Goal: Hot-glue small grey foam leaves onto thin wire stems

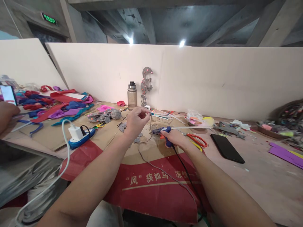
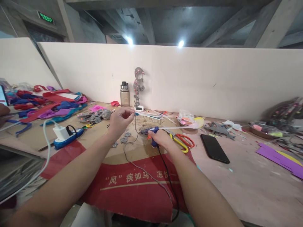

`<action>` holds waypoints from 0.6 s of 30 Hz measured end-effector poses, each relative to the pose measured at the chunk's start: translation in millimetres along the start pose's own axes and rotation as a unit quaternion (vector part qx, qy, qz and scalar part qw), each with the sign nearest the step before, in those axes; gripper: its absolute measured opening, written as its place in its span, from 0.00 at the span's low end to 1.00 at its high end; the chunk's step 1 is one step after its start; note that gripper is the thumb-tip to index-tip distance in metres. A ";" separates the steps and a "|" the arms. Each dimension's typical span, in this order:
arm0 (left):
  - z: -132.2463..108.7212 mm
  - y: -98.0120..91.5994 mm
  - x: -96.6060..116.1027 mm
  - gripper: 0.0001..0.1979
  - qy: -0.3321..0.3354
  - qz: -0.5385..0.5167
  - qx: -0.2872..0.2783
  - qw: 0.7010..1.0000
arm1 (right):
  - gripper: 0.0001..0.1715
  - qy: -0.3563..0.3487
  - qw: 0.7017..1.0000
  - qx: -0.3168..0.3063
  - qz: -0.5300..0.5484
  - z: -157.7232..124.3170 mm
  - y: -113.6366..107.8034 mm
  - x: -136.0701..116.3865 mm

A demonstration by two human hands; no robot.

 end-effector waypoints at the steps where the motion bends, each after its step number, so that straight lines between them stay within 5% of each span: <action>1: -0.6 0.5 -1.0 0.05 -0.008 -0.009 0.002 1.000 | 0.28 0.004 0.999 -0.013 -0.036 -0.1 1.2 1.0; 3: -1.4 0.9 -3.2 0.05 -0.027 -0.023 0.010 0.999 | 0.29 0.010 0.993 0.008 -0.113 -2.1 -2.7 0.1; 5: -2.0 1.1 -4.1 0.05 -0.041 -0.030 0.014 0.999 | 0.26 0.005 0.985 0.102 -0.140 -7.5 -15.3 -6.8; 9: -3.6 4.1 3.0 0.03 0.007 0.017 -0.009 1.000 | 0.10 -0.093 0.966 0.231 0.068 -24.7 -33.2 -34.7; 13: -7.3 10.5 11.3 0.05 0.086 0.082 -0.045 0.992 | 0.16 -0.152 0.882 0.110 0.433 -32.9 -20.5 -62.7; 15: -9.2 12.5 11.0 0.05 0.093 0.094 -0.051 0.990 | 0.21 -0.142 0.843 0.042 0.517 -34.5 -11.0 -72.0; 18: -12.2 14.0 5.9 0.05 0.077 0.092 -0.048 0.992 | 0.21 -0.124 0.829 0.047 0.543 -33.8 -7.8 -71.5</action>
Point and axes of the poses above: each hand's wrist, its own z-axis towards the middle knuckle, its own y-axis out of the palm, x = y × z, the point moved 5 cm from there along z, towards the middle knuckle, and after that the axes turned 15 degrees about -z, right-handed, at the moved point
